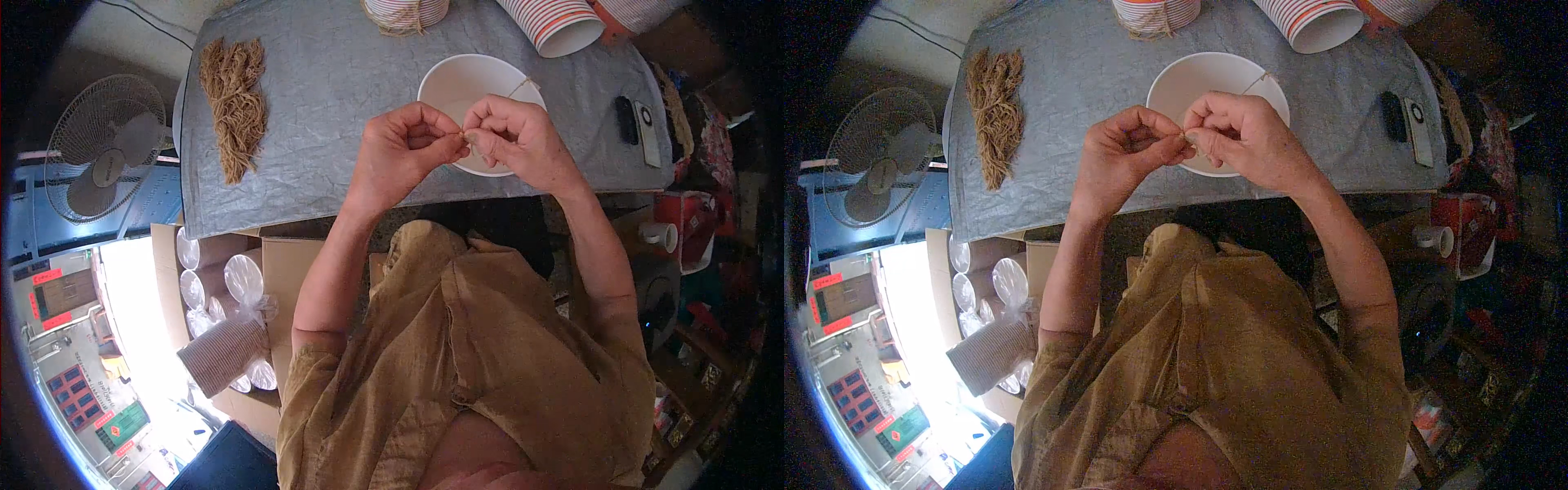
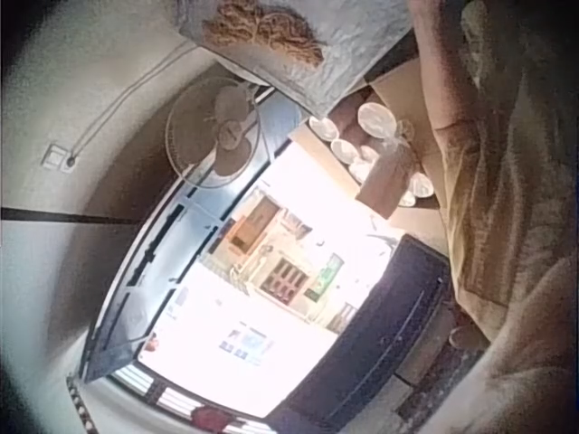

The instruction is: Thread twine through pre-punched holes in paper buckets and tie knots to create handles.

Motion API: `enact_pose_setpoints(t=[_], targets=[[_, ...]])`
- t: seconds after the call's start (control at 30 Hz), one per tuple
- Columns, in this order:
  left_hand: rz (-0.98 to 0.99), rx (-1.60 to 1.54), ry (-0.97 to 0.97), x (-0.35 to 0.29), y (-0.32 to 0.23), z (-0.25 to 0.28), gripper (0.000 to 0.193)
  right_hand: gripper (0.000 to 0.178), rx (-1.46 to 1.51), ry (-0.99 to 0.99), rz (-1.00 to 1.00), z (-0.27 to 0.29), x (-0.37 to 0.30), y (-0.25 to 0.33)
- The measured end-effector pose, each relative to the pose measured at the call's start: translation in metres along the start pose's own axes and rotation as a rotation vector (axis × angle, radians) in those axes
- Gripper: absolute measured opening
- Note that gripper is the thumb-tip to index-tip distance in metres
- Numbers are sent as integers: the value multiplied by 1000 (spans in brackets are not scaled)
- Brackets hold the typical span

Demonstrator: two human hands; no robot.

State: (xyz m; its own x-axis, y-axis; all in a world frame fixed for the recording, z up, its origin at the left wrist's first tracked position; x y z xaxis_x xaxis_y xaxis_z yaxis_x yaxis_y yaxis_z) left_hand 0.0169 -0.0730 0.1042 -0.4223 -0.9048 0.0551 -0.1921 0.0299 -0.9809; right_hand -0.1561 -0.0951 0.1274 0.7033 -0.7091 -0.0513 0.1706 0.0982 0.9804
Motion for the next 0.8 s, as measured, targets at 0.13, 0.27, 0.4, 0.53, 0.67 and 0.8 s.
enact_pose_setpoints(t=[0.13,0.27,0.4,0.53,0.67,0.8], targets=[[-14,0,14,0,-2,-2,8,9,50,27,-3,0,0,-4],[3,-43,18,0,-2,-1,8,9,95,30,4,2,-1,-6],[8,-178,-33,0,2,0,8,13,169,-17,-16,7,-2,-15],[-4,-176,-36,-2,1,-1,8,15,184,-69,-47,8,-3,-14],[-4,-138,-24,0,3,-1,8,15,181,-92,5,5,-1,-3],[-3,-97,-18,1,5,-1,9,15,43,-70,-13,2,2,-7]])
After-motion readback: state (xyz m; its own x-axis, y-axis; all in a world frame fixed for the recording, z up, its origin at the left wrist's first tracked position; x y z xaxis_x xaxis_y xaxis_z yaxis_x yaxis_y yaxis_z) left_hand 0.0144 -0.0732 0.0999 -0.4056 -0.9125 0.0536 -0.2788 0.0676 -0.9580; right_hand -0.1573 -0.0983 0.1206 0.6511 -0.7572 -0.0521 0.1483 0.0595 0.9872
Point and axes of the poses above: each hand's wrist, its own x-axis towards the middle knuckle, its own z-axis out of the back of the hand, y = z × x, the point moved 4 cm from there along x, towards the middle knuckle, and after that the axes turned 10 degrees about y, right-handed, at the moved point
